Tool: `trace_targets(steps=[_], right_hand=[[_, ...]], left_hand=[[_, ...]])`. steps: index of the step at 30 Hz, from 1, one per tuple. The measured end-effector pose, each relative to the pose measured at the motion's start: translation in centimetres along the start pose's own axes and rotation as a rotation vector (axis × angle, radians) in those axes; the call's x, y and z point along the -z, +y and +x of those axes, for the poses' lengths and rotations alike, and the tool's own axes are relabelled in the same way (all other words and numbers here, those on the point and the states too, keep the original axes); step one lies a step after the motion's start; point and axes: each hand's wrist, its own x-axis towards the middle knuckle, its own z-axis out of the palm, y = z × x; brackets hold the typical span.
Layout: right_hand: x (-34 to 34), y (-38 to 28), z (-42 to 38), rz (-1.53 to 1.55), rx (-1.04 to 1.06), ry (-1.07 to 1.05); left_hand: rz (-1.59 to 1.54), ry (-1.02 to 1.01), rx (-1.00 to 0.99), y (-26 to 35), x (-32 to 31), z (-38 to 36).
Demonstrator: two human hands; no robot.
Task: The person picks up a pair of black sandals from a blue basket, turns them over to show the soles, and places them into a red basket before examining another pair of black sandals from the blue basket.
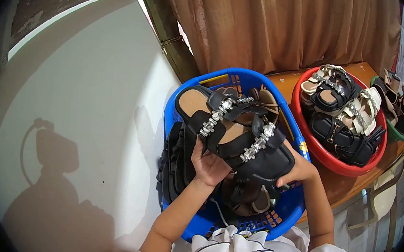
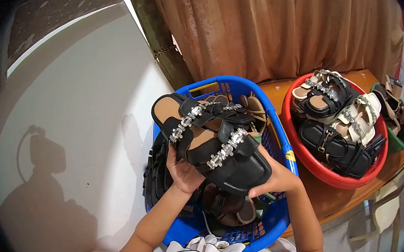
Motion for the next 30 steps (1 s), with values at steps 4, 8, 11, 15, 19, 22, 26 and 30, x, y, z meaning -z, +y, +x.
trace_targets(steps=[4, 8, 11, 15, 19, 22, 26, 30], right_hand=[[0.2, 0.2, -0.2, 0.176, -0.047, 0.218], [0.9, 0.1, -0.4, 0.265, -0.174, 0.575], [0.7, -1.1, -1.7, 0.192, -0.087, 0.706], [0.8, -2.1, -4.4, 0.130, 0.085, 0.853], [3.5, -3.2, -9.1, 0.079, 0.248, 1.042], [6.1, -5.3, -12.3, -0.018, 0.384, 1.197], [10.5, -8.2, -16.3, -0.140, 0.412, 1.192], [16.5, -6.1, -18.6, -0.608, 0.280, 1.272]], left_hand=[[0.003, 0.142, -0.051, 0.0, -0.5, 0.4], [-0.065, 0.087, 0.080, -0.2, 0.1, 0.7], [-0.003, 0.207, 0.161, -0.6, -0.6, 1.0], [-0.059, 0.253, 0.195, -1.1, 0.2, 1.0], [-0.066, 0.223, 0.169, -1.4, -0.2, 1.1], [-0.074, 0.177, 0.177, -1.6, -0.8, 1.1], [-0.071, 0.173, 0.182, -1.7, -0.8, 1.0], [-0.099, 0.188, 0.197, -1.8, -0.5, 0.9]])
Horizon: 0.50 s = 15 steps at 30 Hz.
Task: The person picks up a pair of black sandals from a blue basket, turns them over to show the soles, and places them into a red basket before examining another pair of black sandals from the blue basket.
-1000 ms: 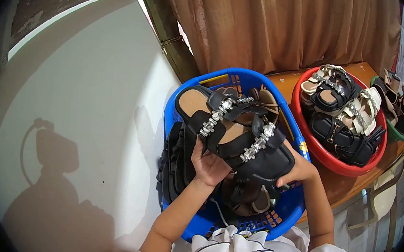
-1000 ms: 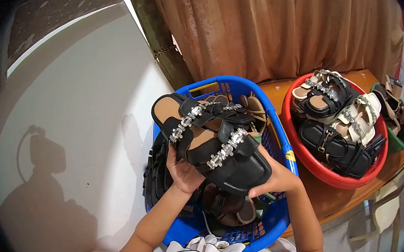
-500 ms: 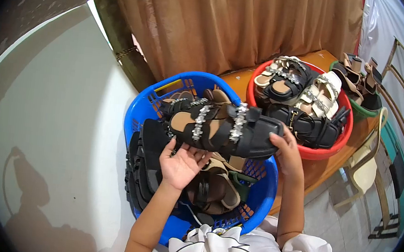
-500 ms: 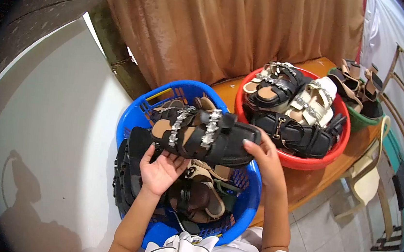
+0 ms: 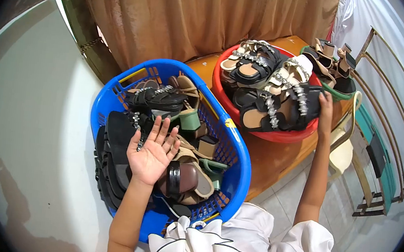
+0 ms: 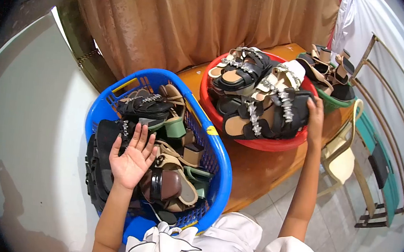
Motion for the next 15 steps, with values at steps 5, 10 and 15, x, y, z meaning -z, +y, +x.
trace_targets(steps=[5, 10, 15], right_hand=[[0.4, 3.4, 1.8, -0.231, 0.092, 0.011], [-0.2, 1.0, 3.9, -0.030, 0.044, 0.078], [0.2, 3.3, 7.3, -0.073, 0.090, 0.265]], left_hand=[[0.003, 0.014, 0.052, -0.6, 0.4, 0.0], [0.005, 0.026, 0.082, -0.9, 0.8, 0.0], [-0.007, 0.016, 0.079, -0.8, 0.4, -0.1]])
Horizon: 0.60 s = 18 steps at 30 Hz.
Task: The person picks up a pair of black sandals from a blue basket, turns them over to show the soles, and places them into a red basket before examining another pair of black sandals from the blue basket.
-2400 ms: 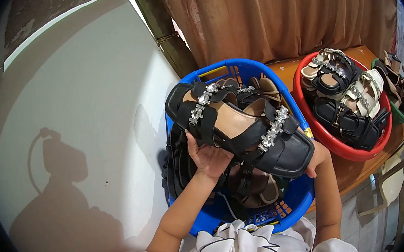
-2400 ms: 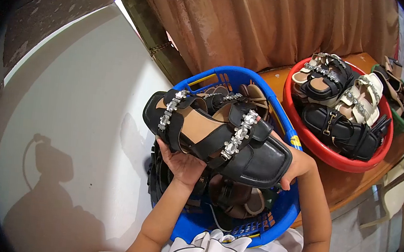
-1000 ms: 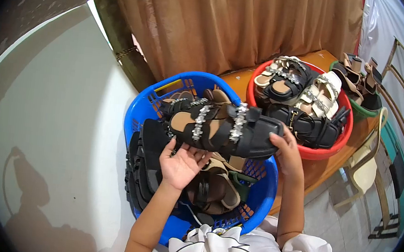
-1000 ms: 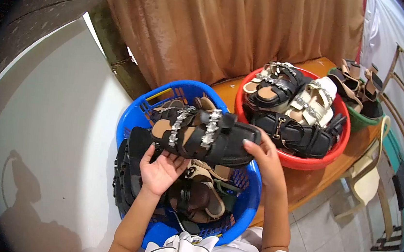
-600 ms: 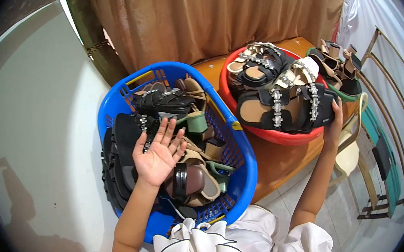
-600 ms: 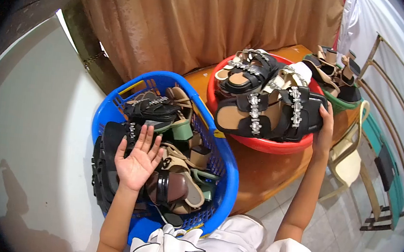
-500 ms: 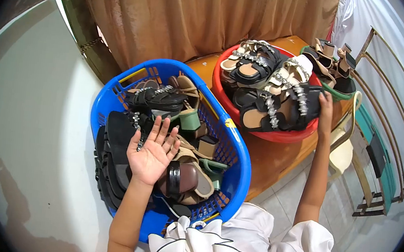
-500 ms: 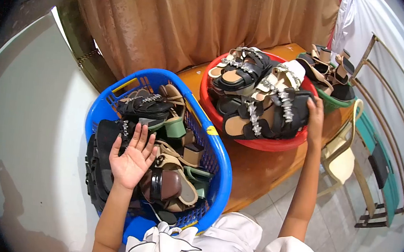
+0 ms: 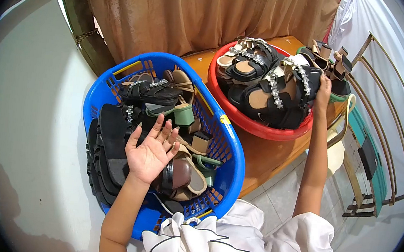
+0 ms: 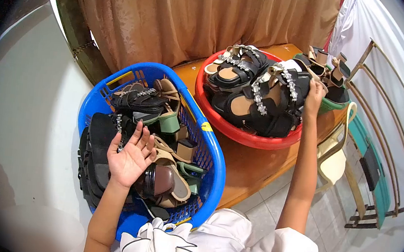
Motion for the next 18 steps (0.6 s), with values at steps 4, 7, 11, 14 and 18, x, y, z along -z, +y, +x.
trace_targets(steps=[4, 7, 11, 14, 18], right_hand=[[-1.0, 3.7, 1.7, 0.063, -0.143, 0.056], [-2.6, 1.7, 2.8, -0.041, 0.067, 0.001], [-4.0, 2.1, 6.2, -0.022, -0.016, -0.169], [-5.0, 3.1, 7.6, -0.181, 0.047, -0.262], [-4.7, 7.4, 7.7, -0.635, -0.055, -0.323]], left_hand=[[-0.004, -0.008, -0.010, 0.3, 0.2, 0.0], [-0.006, 0.007, -0.026, 0.3, 0.1, 0.0], [0.010, 0.006, -0.020, 0.4, -0.3, -0.1], [0.036, 0.024, -0.047, 0.7, -0.1, -0.1], [0.037, 0.015, -0.086, 1.3, 0.2, -0.3]])
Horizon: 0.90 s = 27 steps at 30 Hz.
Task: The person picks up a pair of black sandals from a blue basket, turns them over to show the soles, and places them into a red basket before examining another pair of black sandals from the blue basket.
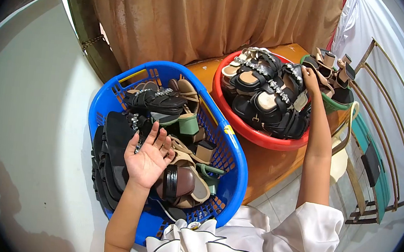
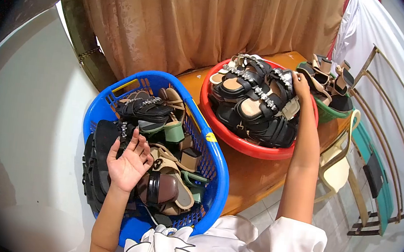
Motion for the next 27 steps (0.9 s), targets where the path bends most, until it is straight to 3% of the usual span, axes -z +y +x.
trace_targets(steps=[5, 7, 9, 12, 17, 23, 27], right_hand=[[0.1, 0.0, -0.3, -0.418, -0.063, 0.073], [0.3, -3.3, -2.3, -0.365, -0.042, 0.233], [0.2, -6.3, -3.8, -0.276, 0.140, 0.367], [-0.7, -12.7, -6.9, -0.215, 0.392, 0.407], [-4.2, -21.1, -12.8, 0.043, 0.784, 0.210], [-10.9, -28.7, -19.3, 0.332, 0.945, -0.201], [-14.6, -31.1, -21.6, 0.259, 0.929, -0.684]], left_hand=[[0.012, -0.010, -0.014, 0.2, -0.5, -0.1], [0.024, -0.015, -0.014, 0.4, -0.6, -0.1], [0.030, -0.023, -0.028, 0.6, -0.7, -0.2], [0.016, -0.019, -0.060, 1.1, -0.7, -0.3], [0.066, -0.039, -0.178, 3.1, -1.4, -1.1], [0.330, 0.060, -0.493, 5.3, -2.5, -2.0], [0.434, 0.178, -0.643, 7.1, -2.0, -2.6]])
